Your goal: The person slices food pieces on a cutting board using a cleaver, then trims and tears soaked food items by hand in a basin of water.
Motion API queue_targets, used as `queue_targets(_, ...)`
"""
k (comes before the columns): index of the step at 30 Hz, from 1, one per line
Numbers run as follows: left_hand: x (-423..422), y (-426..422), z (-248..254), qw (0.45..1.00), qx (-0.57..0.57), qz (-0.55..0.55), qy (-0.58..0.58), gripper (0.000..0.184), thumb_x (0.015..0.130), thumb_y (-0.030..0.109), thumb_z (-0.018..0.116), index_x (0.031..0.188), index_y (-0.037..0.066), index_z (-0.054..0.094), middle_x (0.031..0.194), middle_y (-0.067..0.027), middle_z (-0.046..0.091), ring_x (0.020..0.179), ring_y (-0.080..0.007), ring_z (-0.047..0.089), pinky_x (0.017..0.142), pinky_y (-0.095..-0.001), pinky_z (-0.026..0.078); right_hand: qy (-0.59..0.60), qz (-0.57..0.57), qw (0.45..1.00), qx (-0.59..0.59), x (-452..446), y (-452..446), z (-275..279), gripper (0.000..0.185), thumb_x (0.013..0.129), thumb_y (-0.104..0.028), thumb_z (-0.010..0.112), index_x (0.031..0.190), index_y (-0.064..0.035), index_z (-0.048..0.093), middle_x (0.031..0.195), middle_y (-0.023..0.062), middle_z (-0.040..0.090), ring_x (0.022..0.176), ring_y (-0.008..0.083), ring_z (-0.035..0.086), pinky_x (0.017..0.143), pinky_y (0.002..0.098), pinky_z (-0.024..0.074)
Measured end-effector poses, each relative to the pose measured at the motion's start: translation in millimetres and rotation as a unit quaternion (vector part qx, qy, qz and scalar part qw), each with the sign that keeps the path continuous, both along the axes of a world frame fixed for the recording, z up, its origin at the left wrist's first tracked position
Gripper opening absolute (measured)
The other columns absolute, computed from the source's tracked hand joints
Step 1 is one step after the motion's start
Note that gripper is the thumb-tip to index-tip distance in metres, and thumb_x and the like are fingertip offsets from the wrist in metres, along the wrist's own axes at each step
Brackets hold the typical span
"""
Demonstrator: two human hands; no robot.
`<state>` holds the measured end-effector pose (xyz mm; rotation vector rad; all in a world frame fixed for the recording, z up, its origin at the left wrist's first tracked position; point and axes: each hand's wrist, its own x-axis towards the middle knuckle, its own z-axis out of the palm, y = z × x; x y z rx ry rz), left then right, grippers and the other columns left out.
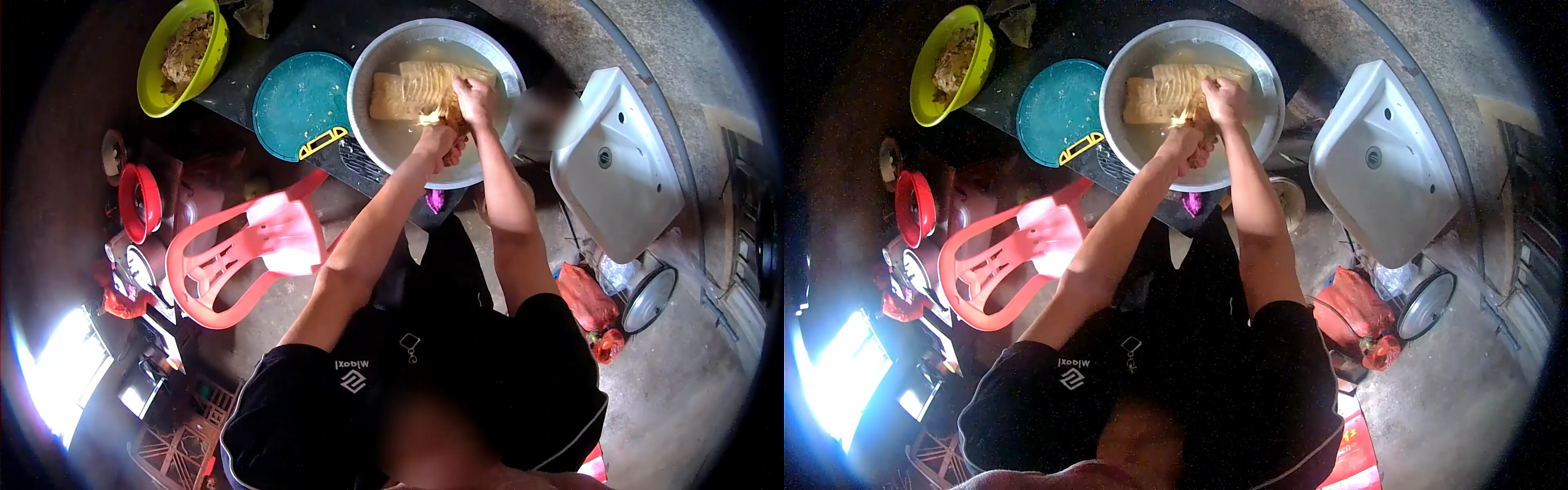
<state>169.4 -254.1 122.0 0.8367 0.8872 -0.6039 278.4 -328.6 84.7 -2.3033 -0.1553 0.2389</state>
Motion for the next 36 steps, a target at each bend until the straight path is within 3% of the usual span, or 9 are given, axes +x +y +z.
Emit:
queue_targets(7, -1, 18, 45, 0.995, 0.097, -0.002, -0.006, 0.019, 0.086, 0.011, 0.043, 0.08, 0.001, 0.057, 0.06, -0.0074, 0.052, 0.042, -0.0132, 0.043, 0.033, -0.0282, 0.031, 0.081, 0.049, 0.985, 0.143, 7, 25, 2, 0.045, 0.084, -0.041, 0.054, 0.071, 0.0014, 0.059, 0.061, 0.0154, 0.057, 0.054, 0.0254, 0.051, 0.058, 0.0382, 0.044)
queue_targets(11, -5, 33, 54, 0.989, 0.142, -0.035, 0.004, 0.022, 0.088, 0.014, 0.042, 0.077, 0.002, 0.057, 0.058, -0.0075, 0.052, 0.037, -0.0141, 0.044, 0.029, -0.0295, 0.026, 0.027, 0.209, 0.95, -0.23, 1, 36, 62, 0.059, 0.09, -0.055, 0.038, 0.097, -0.0025, 0.064, 0.092, 0.0201, 0.064, 0.093, 0.0299, 0.062, 0.079, 0.042, 0.0482)
queue_targets(14, -4, 31, 45, 0.982, 0.184, -0.031, -0.004, 0.023, 0.088, 0.018, 0.043, 0.073, 0.004, 0.055, 0.056, -0.0076, 0.05, 0.036, -0.0151, 0.042, 0.028, -0.031, 0.024, -0.007, 0.211, 0.956, -0.206, -22, 40, 75, 0.059, 0.091, -0.055, 0.035, 0.102, -0.0036, 0.062, 0.098, 0.0194, 0.064, 0.093, 0.0355, 0.061, 0.088, 0.0488, 0.0436)
queue_targets(18, -6, 23, 44, 0.973, 0.219, -0.059, -0.04, 0.024, 0.089, 0.016, 0.044, 0.07, 0.004, 0.051, 0.055, -0.0077, 0.048, 0.036, -0.016, 0.041, 0.03, -0.0331, 0.026, -0.027, 0.24, 0.965, -0.106, -23, 39, 59, 0.069, 0.074, -0.066, 0.057, 0.104, -0.0036, 0.06, 0.098, 0.0197, 0.063, 0.092, 0.0371, 0.061, 0.082, 0.0434, 0.0482)
queue_targets(19, -9, 22, 34, 0.986, 0.163, -0.008, -0.038, 0.022, 0.09, 0.014, 0.042, 0.074, 0.003, 0.052, 0.055, -0.0069, 0.048, 0.037, -0.0144, 0.04, 0.03, -0.0317, 0.026, 0.081, 0.218, 0.971, -0.06, -20, 42, 61, 0.07, 0.064, -0.064, 0.067, 0.098, -0.003, 0.061, 0.095, 0.0203, 0.064, 0.091, 0.035, 0.062, 0.078, 0.0406, 0.0499)
queue_targets(22, -13, 21, 42, 0.99, 0.132, 0.022, -0.037, 0.02, 0.09, 0.014, 0.041, 0.079, 0.003, 0.053, 0.055, -0.0057, 0.048, 0.037, -0.0134, 0.04, 0.03, -0.031, 0.026, 0.089, 0.072, 0.993, 0.02, -24, 43, 41, 0.031, 0.068, -0.032, 0.061, 0.081, -0.0039, 0.061, 0.083, 0.0188, 0.064, 0.079, 0.0368, 0.061, 0.07, 0.0426, 0.0484)
queue_targets(25, -13, 20, 28, 0.982, 0.159, -0.069, -0.074, 0.016, 0.087, 0.007, 0.041, 0.081, 0.004, 0.056, 0.055, -0.0079, 0.051, 0.038, -0.0163, 0.043, 0.03, -0.0323, 0.027, 0.072, 0.007, 0.997, -0.02, -16, 40, 20, 0.025, 0.067, -0.027, 0.057, 0.077, -0.0041, 0.06, 0.081, 0.0194, 0.063, 0.077, 0.0391, 0.06, 0.068, 0.0439, 0.047)
queue_targets(28, -10, 24, 41, 0.98, 0.175, -0.092, -0.031, 0.023, 0.087, 0.012, 0.043, 0.069, 0.007, 0.057, 0.053, -0.0049, 0.052, 0.036, -0.0166, 0.044, 0.03, -0.0323, 0.028, 0.004, -0.06, 0.998, 0.028, -11, 45, -8, 0.021, 0.066, -0.017, 0.057, 0.062, -0.0014, 0.045, 0.053, 0.0116, 0.048, 0.049, 0.0181, 0.041, 0.05, 0.0359, 0.0366)
queue_targets(36, -82, 27, 51, 0.962, 0.196, -0.187, -0.031, 0.023, 0.085, 0.019, 0.048, 0.067, 0.006, 0.057, 0.05, -0.0025, 0.047, 0.036, -0.0124, 0.042, 0.031, -0.0278, 0.025, -0.058, -0.088, 0.99, -0.09, 76, -11, -19, 0.031, 0.07, -0.031, 0.059, 0.089, -0.0077, 0.067, 0.089, 0.0177, 0.066, 0.082, 0.037, 0.063, 0.073, 0.0445, 0.0491)
